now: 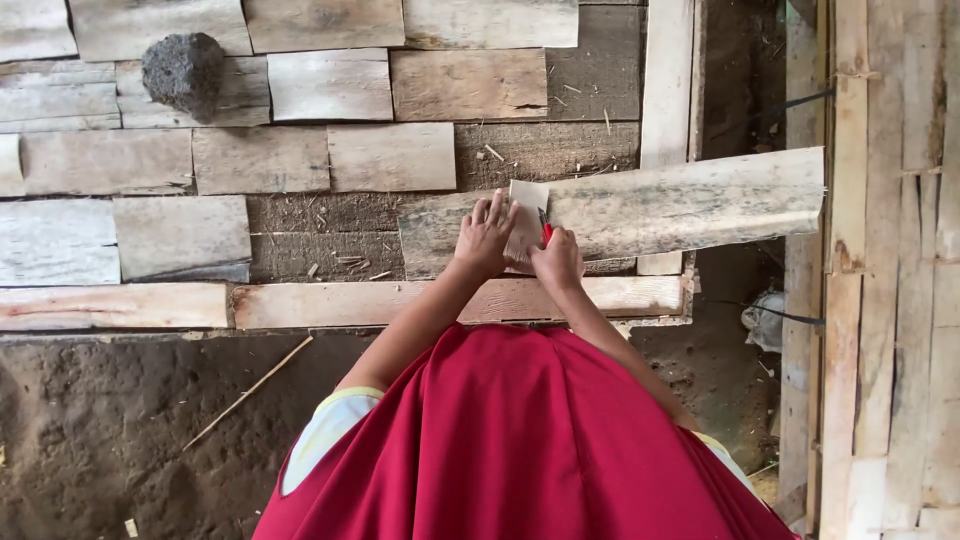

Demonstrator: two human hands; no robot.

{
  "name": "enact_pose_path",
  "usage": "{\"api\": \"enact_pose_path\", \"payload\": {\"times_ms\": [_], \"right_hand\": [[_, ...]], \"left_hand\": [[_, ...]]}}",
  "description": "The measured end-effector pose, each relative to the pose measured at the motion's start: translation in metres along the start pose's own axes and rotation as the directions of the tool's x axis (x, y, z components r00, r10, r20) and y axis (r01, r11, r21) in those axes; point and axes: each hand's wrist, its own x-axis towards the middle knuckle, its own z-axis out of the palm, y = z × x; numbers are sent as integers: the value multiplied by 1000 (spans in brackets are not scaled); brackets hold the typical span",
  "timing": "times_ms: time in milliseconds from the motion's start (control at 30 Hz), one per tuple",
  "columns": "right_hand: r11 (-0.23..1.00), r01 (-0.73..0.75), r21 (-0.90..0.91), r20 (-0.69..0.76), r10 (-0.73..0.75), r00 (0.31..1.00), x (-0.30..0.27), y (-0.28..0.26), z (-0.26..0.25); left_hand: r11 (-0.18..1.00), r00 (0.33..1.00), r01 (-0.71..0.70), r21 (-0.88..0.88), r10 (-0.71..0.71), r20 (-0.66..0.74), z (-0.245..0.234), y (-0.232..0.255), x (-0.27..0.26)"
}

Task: Cutting thin wood pieces with a utility knife and arranging them to cover a floor surface

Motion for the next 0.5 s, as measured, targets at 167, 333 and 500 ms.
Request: {"api": "enact_pose_path", "payload": {"times_ms": [167, 333, 500], "right_hand": [[1000, 3, 29, -18, -3, 1000, -2, -9, 2], [987, -93, 134, 57, 86, 995, 1, -8, -5], [882, -85, 464, -75, 134, 988, 21, 38, -31]], "left_hand": [[994, 1000, 20, -103, -21, -8, 12, -12, 14], [980, 997, 50, -194, -60, -45, 25, -17, 26], [984, 990, 133, -120, -127, 57, 27, -21, 26]]}}
